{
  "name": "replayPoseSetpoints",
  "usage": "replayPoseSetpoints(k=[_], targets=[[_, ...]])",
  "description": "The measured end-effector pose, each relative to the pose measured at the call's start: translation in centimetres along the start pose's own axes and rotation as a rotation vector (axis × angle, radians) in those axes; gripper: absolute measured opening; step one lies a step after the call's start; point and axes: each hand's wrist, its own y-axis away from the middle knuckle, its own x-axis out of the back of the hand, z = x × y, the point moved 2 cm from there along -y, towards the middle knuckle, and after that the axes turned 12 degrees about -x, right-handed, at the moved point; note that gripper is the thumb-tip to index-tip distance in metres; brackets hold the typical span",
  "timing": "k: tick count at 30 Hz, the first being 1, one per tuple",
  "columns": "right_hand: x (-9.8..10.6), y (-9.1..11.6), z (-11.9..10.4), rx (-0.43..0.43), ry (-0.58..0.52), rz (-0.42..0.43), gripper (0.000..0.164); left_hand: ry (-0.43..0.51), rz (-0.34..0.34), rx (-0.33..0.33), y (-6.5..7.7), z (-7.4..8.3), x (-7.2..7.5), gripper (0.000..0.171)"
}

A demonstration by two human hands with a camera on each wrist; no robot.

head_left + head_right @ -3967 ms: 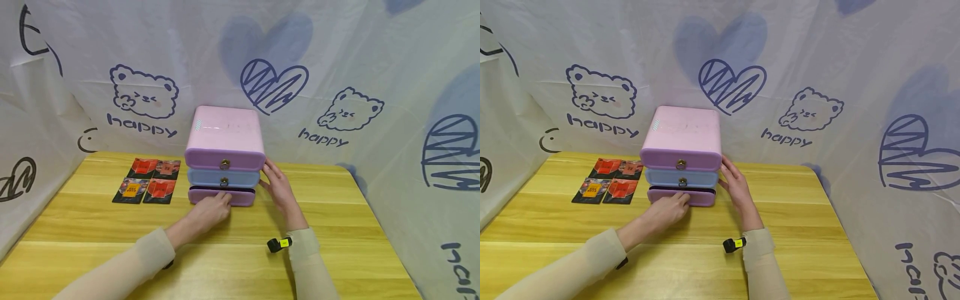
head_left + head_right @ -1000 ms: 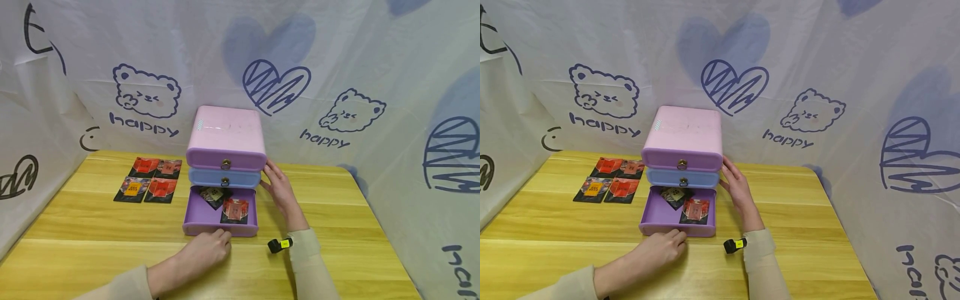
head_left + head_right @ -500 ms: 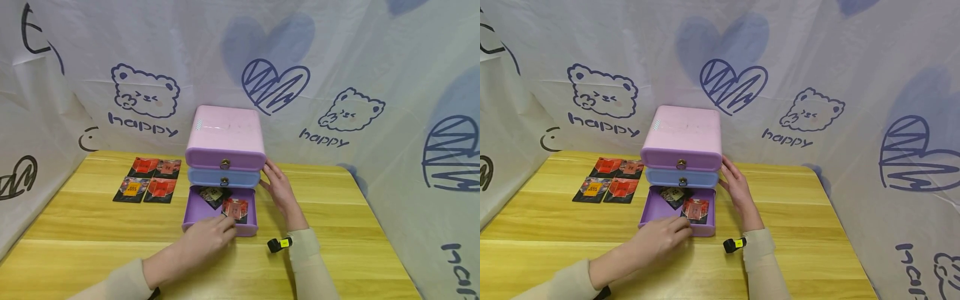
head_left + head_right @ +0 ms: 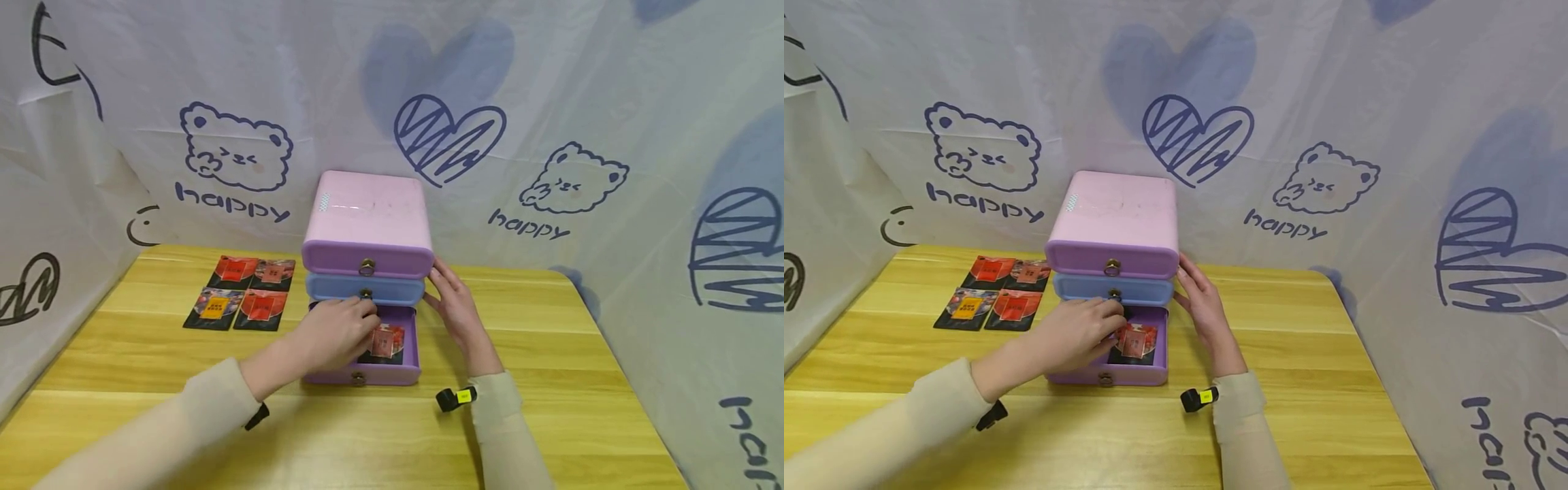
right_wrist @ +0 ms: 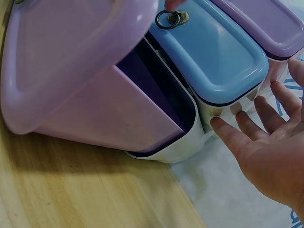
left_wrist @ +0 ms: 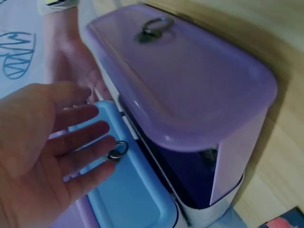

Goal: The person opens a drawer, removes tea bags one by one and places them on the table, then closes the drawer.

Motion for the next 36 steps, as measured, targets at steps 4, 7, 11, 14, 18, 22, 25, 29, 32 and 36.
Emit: replayPoseSetpoints(k=[4, 7, 11, 14, 18, 22, 25, 29, 32, 36], targets=[[-0.1, 0.1, -0.1, 0.003, -0.005, 0.001, 0.051, 0.061, -0.115, -0.06, -0.7, -0.7, -0.7, 0.017], [-0.1, 0.0, -0.1, 0.004, -0.014, 0.0, 0.051, 0.106, -0.207, -0.095, -1.1, -1.1, -1.3, 0.025], [-0.1, 0.0, -0.1, 0.003, -0.017, -0.001, 0.051, 0.161, -0.342, -0.103, -1.8, -1.6, -2.0, 0.041], [-0.1, 0.0, -0.1, 0.007, -0.018, -0.001, 0.051, 0.194, -0.408, -0.094, -2.3, -2.0, -2.5, 0.045], [-0.1, 0.0, -0.1, 0.007, -0.017, -0.001, 0.05, 0.21, -0.433, -0.09, -2.8, -2.2, -3.5, 0.046], [-0.2, 0.1, -0.2, 0.002, -0.012, 0.002, 0.05, 0.217, -0.442, -0.099, -3.3, -2.0, -4.3, 0.041], [-0.2, 0.1, -0.2, 0.0, -0.007, 0.009, 0.05, 0.189, -0.482, -0.105, -3.6, -1.7, -4.7, 0.041], [-0.2, 0.2, -0.2, 0.001, 0.001, 0.013, 0.051, 0.123, -0.549, -0.101, -3.9, -1.5, -5.3, 0.047], [-0.1, 0.2, -0.2, -0.001, 0.001, 0.011, 0.051, 0.083, -0.568, -0.101, -4.0, -1.4, -5.7, 0.049], [-0.1, 0.2, -0.2, -0.006, -0.001, 0.01, 0.051, 0.035, -0.556, -0.113, -4.0, -1.3, -6.1, 0.048]])
